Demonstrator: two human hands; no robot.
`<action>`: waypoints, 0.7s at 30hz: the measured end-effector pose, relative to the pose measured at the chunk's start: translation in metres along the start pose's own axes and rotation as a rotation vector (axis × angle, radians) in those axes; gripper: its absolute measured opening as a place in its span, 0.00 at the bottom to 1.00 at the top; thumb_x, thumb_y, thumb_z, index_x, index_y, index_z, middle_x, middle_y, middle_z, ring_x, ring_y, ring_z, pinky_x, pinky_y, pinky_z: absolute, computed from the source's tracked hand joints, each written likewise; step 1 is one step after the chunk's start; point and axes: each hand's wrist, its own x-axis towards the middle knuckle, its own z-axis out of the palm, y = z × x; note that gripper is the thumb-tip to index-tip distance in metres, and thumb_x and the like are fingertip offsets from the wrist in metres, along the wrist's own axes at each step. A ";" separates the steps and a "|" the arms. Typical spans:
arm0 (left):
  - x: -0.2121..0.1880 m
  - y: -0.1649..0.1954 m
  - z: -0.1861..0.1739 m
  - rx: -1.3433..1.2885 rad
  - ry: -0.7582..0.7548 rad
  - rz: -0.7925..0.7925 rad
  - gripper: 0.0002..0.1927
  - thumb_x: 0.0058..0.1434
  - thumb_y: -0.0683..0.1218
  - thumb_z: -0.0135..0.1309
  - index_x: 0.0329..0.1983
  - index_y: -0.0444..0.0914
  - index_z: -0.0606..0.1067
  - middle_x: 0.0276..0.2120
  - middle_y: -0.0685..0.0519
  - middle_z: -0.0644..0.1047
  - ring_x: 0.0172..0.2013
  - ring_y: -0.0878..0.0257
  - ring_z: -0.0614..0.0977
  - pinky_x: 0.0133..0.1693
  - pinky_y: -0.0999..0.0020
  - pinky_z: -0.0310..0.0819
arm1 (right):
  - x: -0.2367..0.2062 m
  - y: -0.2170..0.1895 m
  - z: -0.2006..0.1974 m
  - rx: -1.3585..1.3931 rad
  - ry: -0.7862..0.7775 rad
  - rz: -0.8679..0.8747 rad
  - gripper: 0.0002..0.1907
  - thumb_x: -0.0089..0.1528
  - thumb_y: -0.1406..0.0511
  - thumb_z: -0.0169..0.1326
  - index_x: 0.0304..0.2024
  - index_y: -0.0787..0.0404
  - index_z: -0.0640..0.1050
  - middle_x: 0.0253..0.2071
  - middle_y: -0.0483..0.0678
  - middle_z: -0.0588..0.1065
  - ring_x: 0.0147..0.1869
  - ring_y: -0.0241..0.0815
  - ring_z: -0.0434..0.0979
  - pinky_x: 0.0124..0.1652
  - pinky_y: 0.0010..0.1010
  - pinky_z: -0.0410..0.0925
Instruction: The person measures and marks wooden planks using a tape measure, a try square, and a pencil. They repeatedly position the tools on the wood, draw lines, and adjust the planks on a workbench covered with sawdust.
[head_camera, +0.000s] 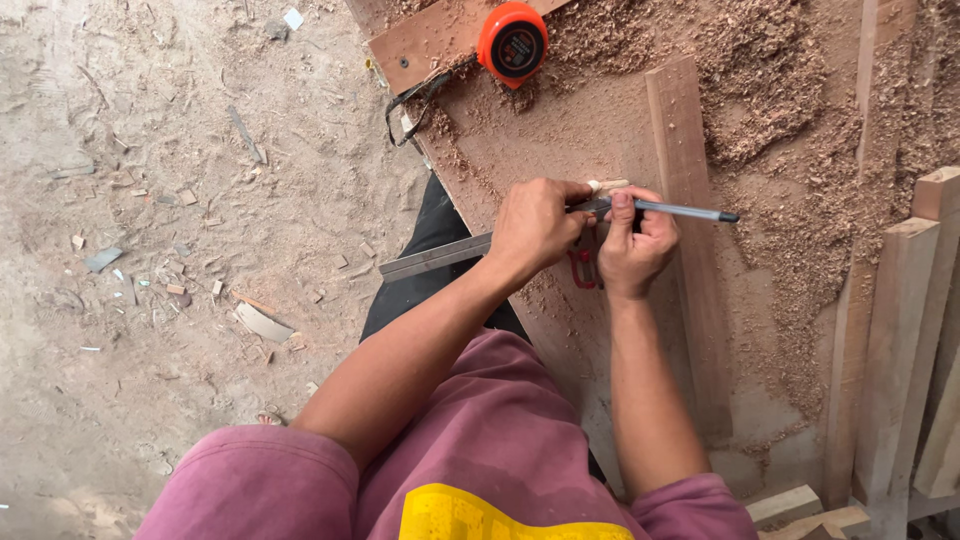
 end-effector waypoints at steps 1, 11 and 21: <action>0.000 0.000 0.000 0.000 0.006 0.007 0.18 0.53 0.45 0.63 0.48 0.40 0.83 0.36 0.42 0.83 0.36 0.49 0.87 0.43 0.59 0.80 | 0.000 -0.001 0.000 0.006 -0.003 -0.009 0.15 0.73 0.58 0.56 0.41 0.65 0.80 0.27 0.44 0.76 0.30 0.34 0.76 0.31 0.25 0.66; -0.002 0.003 -0.003 0.002 -0.007 -0.023 0.18 0.53 0.45 0.63 0.48 0.42 0.83 0.35 0.42 0.83 0.36 0.48 0.86 0.43 0.58 0.80 | 0.007 -0.008 -0.002 0.012 -0.071 0.066 0.14 0.74 0.60 0.56 0.41 0.66 0.78 0.26 0.44 0.74 0.30 0.33 0.73 0.31 0.26 0.65; -0.006 0.001 -0.002 -0.008 0.024 0.001 0.18 0.52 0.46 0.63 0.48 0.42 0.83 0.36 0.43 0.83 0.38 0.47 0.86 0.44 0.56 0.79 | 0.009 -0.016 -0.007 -0.035 -0.111 0.087 0.14 0.74 0.60 0.55 0.41 0.65 0.77 0.26 0.43 0.74 0.31 0.33 0.73 0.32 0.26 0.65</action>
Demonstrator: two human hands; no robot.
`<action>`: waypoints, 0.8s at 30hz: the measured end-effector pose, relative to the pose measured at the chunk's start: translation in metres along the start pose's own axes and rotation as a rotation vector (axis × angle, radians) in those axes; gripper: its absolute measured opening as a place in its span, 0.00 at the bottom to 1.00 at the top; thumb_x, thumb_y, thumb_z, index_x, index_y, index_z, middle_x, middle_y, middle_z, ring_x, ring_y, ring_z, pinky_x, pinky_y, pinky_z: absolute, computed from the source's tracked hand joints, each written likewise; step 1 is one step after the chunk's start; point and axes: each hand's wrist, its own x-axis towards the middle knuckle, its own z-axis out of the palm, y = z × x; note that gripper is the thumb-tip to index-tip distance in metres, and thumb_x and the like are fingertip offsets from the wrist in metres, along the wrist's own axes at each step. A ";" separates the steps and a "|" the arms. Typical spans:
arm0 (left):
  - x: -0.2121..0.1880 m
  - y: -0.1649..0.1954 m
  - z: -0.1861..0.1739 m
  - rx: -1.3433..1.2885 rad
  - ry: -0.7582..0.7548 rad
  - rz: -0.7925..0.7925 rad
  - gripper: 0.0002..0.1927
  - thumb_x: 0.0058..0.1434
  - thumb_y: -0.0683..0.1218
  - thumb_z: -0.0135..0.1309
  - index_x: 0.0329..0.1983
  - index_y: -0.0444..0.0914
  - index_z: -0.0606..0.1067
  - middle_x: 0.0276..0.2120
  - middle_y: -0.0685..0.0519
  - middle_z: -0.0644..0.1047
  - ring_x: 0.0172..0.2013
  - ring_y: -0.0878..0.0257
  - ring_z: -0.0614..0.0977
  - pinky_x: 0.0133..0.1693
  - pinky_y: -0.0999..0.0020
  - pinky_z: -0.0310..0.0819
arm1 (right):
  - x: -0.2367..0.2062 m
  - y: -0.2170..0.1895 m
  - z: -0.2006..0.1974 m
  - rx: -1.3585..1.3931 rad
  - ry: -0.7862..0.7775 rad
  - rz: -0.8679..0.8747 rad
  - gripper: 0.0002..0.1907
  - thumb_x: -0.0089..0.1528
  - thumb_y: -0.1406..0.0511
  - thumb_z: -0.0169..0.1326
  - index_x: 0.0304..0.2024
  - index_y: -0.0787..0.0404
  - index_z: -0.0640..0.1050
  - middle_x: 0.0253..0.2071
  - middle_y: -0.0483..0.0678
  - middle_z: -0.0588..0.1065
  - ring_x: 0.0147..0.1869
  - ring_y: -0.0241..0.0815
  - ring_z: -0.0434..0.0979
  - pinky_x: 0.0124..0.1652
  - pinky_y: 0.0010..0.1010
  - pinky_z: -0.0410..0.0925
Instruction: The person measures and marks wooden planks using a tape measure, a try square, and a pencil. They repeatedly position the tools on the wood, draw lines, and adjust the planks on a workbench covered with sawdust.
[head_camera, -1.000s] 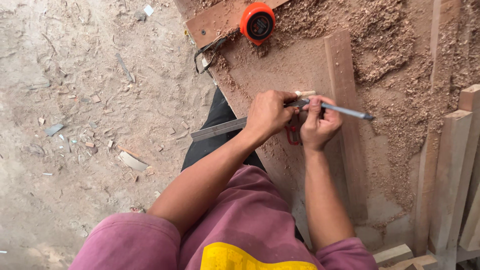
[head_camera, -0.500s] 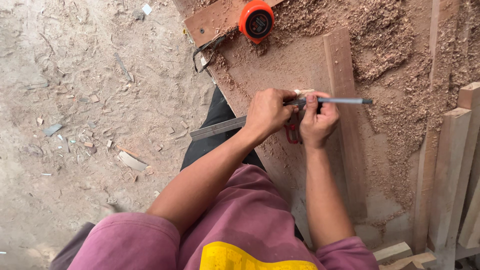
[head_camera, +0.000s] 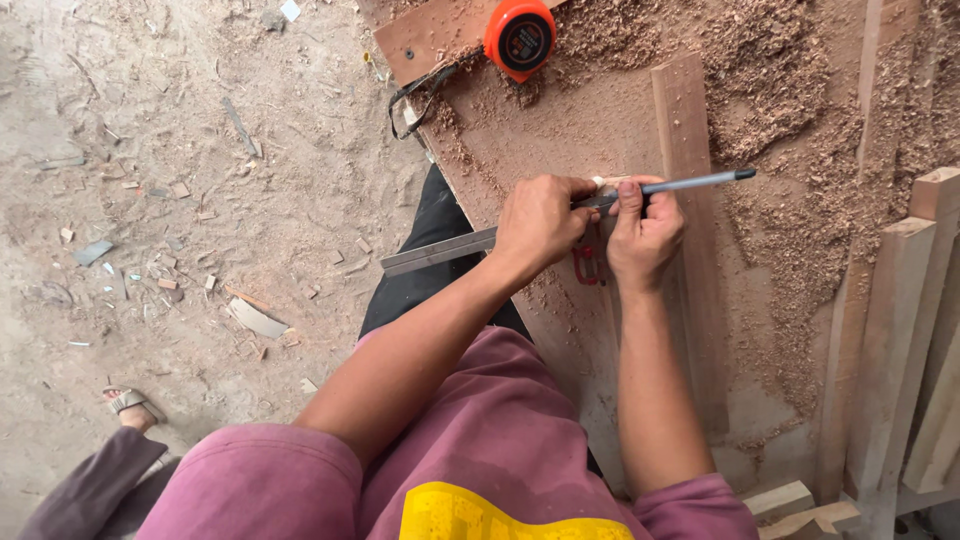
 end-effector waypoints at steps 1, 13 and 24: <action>0.000 0.000 -0.001 -0.001 0.002 0.008 0.18 0.52 0.46 0.63 0.48 0.42 0.83 0.37 0.43 0.83 0.38 0.47 0.86 0.44 0.56 0.79 | 0.000 0.000 -0.001 -0.003 -0.008 -0.015 0.14 0.74 0.60 0.55 0.41 0.65 0.77 0.26 0.43 0.74 0.31 0.33 0.74 0.32 0.26 0.66; -0.002 0.005 -0.005 -0.020 -0.026 -0.049 0.18 0.54 0.45 0.62 0.49 0.42 0.83 0.35 0.44 0.84 0.36 0.50 0.87 0.43 0.58 0.80 | 0.003 -0.006 -0.003 -0.030 -0.068 -0.044 0.13 0.75 0.60 0.54 0.41 0.64 0.79 0.27 0.44 0.76 0.30 0.33 0.75 0.31 0.26 0.65; -0.001 0.007 -0.004 -0.019 -0.020 -0.047 0.17 0.54 0.45 0.62 0.49 0.44 0.83 0.34 0.42 0.83 0.36 0.48 0.86 0.42 0.57 0.80 | 0.007 -0.010 -0.005 -0.004 -0.085 -0.036 0.12 0.73 0.62 0.56 0.41 0.65 0.79 0.27 0.46 0.77 0.31 0.35 0.77 0.32 0.28 0.68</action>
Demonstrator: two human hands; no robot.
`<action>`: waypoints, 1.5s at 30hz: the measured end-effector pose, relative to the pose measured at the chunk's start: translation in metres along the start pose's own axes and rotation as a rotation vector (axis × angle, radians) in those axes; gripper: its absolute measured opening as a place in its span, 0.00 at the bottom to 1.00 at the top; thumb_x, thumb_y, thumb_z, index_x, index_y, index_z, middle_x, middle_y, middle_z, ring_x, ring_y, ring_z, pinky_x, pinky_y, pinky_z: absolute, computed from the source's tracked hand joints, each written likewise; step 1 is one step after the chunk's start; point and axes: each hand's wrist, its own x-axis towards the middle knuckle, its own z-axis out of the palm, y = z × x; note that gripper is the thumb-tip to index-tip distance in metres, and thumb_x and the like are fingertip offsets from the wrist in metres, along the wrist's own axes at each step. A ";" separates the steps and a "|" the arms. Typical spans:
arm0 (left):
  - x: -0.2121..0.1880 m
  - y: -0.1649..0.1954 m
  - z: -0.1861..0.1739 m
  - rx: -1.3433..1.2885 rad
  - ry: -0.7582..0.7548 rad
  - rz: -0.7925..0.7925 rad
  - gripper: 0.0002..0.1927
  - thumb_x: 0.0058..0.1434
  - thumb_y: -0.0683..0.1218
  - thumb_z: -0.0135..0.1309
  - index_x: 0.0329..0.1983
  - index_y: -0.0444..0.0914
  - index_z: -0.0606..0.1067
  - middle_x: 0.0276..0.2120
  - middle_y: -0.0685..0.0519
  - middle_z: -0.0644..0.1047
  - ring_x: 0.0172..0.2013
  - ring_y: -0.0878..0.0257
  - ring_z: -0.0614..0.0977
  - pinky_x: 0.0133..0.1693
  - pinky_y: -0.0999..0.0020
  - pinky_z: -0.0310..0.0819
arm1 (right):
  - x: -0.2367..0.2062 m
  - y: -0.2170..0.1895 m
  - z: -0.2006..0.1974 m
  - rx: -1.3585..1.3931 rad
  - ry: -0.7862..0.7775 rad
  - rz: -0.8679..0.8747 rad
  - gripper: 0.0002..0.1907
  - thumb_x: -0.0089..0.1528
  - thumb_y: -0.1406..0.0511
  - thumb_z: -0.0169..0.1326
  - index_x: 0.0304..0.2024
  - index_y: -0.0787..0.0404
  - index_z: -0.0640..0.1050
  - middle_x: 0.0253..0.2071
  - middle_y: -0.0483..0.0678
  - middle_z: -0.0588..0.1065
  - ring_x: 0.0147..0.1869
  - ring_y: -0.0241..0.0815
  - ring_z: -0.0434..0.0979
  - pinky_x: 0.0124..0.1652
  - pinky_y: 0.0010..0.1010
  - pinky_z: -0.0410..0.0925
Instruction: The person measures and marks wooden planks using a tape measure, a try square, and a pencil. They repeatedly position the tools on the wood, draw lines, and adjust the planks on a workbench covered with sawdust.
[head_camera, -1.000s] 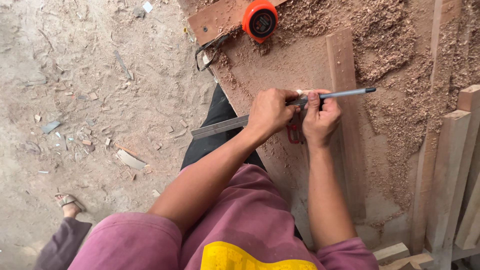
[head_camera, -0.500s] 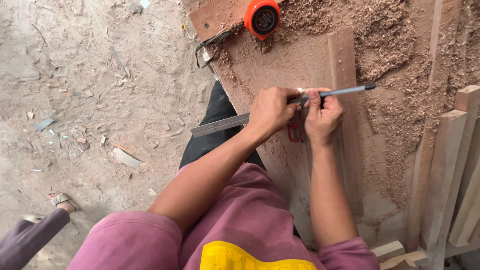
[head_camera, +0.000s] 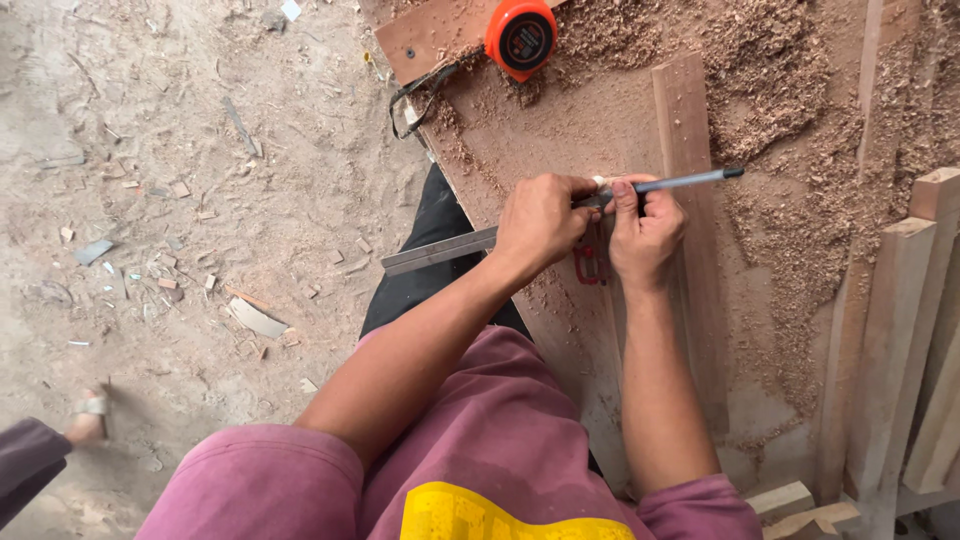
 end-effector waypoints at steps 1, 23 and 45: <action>0.000 0.000 0.000 -0.002 0.001 0.005 0.18 0.53 0.46 0.62 0.48 0.44 0.83 0.34 0.43 0.83 0.36 0.48 0.87 0.42 0.57 0.80 | 0.000 0.001 0.000 0.002 -0.001 -0.005 0.12 0.73 0.62 0.56 0.41 0.65 0.79 0.27 0.46 0.77 0.31 0.35 0.77 0.33 0.28 0.68; -0.021 -0.028 -0.003 0.022 -0.163 0.231 0.29 0.54 0.44 0.64 0.61 0.38 0.74 0.36 0.41 0.84 0.40 0.48 0.86 0.43 0.57 0.79 | -0.097 0.014 -0.041 -0.256 0.315 -0.161 0.12 0.74 0.66 0.55 0.58 0.64 0.74 0.57 0.57 0.79 0.56 0.55 0.83 0.53 0.39 0.76; -0.079 -0.014 0.030 0.346 -0.412 0.226 0.18 0.55 0.46 0.65 0.49 0.36 0.82 0.35 0.48 0.86 0.32 0.64 0.87 0.35 0.68 0.80 | -0.260 0.077 -0.203 -0.635 0.328 -0.110 0.35 0.60 0.62 0.67 0.66 0.69 0.71 0.49 0.62 0.79 0.50 0.60 0.77 0.51 0.46 0.69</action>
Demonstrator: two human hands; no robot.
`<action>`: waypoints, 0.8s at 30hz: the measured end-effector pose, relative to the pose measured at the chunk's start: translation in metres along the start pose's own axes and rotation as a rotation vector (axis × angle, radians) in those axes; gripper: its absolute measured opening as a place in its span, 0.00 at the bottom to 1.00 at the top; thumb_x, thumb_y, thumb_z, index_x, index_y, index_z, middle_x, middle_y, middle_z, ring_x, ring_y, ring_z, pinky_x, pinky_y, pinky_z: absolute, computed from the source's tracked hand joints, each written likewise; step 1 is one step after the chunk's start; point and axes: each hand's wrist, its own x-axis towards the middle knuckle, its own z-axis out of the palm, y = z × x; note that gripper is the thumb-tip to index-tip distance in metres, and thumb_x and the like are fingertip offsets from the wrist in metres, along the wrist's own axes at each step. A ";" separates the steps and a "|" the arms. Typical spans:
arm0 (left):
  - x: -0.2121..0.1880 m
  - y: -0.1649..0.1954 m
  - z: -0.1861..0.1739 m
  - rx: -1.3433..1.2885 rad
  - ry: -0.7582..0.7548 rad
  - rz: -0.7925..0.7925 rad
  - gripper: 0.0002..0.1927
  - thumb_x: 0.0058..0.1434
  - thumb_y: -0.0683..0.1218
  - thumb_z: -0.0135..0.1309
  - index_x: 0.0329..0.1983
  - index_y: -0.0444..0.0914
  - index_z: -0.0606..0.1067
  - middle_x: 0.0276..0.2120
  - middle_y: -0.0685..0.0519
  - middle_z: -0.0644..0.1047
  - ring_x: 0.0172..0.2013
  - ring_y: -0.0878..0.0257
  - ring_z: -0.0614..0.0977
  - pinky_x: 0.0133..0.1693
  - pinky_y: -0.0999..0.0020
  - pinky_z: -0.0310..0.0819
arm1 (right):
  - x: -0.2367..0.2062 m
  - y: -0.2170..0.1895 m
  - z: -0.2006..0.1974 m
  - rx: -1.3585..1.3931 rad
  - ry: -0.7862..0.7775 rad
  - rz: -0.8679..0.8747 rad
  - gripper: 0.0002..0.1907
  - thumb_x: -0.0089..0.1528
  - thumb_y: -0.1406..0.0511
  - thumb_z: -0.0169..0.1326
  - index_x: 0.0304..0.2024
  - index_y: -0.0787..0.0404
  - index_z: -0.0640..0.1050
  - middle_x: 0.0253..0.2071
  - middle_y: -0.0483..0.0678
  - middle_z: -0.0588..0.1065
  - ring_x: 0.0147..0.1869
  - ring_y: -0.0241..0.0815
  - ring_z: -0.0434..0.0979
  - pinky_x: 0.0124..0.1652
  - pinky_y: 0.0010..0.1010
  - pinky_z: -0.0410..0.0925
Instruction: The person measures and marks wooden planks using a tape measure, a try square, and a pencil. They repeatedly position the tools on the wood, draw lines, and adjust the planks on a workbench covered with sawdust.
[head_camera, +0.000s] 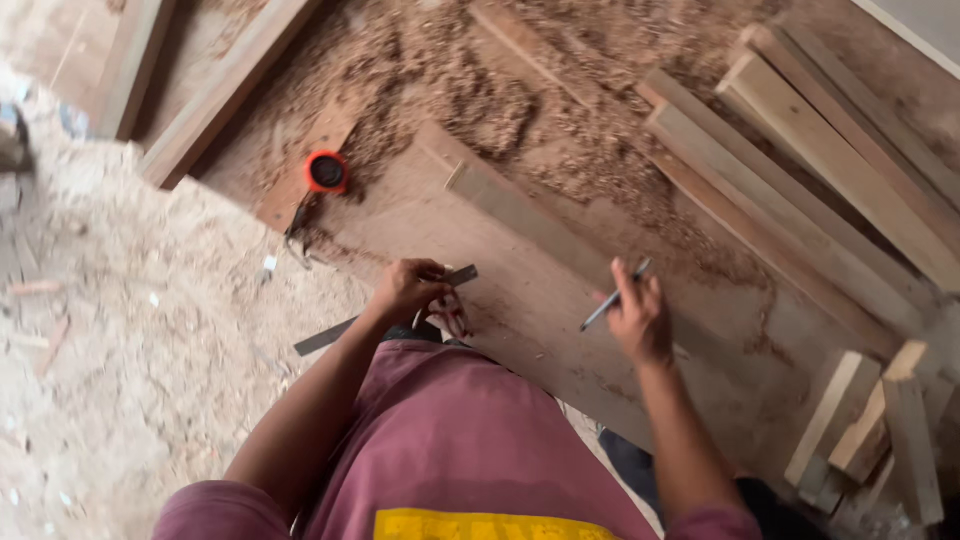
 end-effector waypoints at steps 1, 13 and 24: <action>0.002 0.011 0.007 0.022 0.019 0.036 0.18 0.55 0.46 0.65 0.49 0.35 0.81 0.35 0.47 0.86 0.32 0.64 0.87 0.36 0.68 0.80 | 0.005 0.012 -0.007 -0.022 0.021 0.008 0.34 0.60 0.62 0.65 0.66 0.68 0.71 0.49 0.62 0.79 0.52 0.61 0.77 0.53 0.46 0.69; 0.046 0.105 0.093 0.518 -0.095 0.660 0.17 0.57 0.46 0.56 0.51 0.48 0.81 0.49 0.49 0.81 0.48 0.49 0.81 0.48 0.55 0.77 | -0.003 0.101 -0.048 -0.107 -0.019 0.291 0.31 0.60 0.62 0.66 0.64 0.63 0.74 0.55 0.63 0.77 0.59 0.65 0.75 0.55 0.51 0.69; 0.074 0.057 -0.112 0.466 0.397 0.162 0.16 0.62 0.46 0.49 0.52 0.42 0.77 0.48 0.42 0.77 0.48 0.44 0.78 0.48 0.48 0.71 | 0.021 -0.062 0.030 0.290 0.391 0.427 0.15 0.66 0.63 0.58 0.54 0.62 0.77 0.46 0.52 0.78 0.50 0.50 0.79 0.52 0.40 0.71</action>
